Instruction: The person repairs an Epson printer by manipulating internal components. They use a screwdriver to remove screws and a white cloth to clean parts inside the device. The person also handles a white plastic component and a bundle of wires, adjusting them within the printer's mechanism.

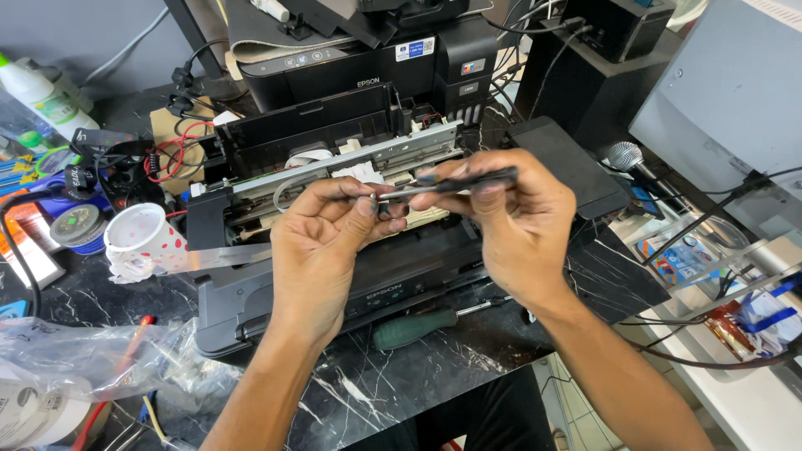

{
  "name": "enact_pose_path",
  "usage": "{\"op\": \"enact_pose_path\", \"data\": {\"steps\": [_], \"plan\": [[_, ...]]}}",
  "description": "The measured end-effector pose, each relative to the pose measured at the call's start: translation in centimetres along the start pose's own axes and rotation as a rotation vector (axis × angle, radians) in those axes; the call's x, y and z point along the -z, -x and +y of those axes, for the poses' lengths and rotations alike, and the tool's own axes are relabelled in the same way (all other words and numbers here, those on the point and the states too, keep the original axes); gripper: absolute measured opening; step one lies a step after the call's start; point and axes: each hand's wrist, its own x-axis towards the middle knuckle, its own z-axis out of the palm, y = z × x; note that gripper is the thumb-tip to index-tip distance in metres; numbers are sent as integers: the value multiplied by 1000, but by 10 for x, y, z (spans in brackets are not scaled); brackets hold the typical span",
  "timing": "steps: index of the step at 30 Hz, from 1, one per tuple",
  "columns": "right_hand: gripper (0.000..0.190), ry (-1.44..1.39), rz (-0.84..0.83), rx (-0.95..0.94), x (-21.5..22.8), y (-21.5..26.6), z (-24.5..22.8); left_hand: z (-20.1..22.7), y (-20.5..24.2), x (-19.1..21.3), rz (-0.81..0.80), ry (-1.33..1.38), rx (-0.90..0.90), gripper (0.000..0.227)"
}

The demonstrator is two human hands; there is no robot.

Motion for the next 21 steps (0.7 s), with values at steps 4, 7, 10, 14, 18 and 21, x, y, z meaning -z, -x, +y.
{"op": "enact_pose_path", "data": {"steps": [4,7,10,14,18,21], "plan": [[37,25,-11,-5,-2,1,1,0,-1,-1,9,0,16,15],[40,20,4,-21,-3,2,1,1,1,-1,-11,-3,7,15],[38,14,3,-1,-3,3,2,0,1,-2,-10,2,11,17],[37,36,-6,-4,-1,5,2,4,3,-4,-15,-36,-7,19],[34,71,-46,35,1,2,0,5,4,-3,-56,-85,-83,23],[31,176,-87,26,3,-1,-1,10,11,-8,-56,-261,-204,17]]}}
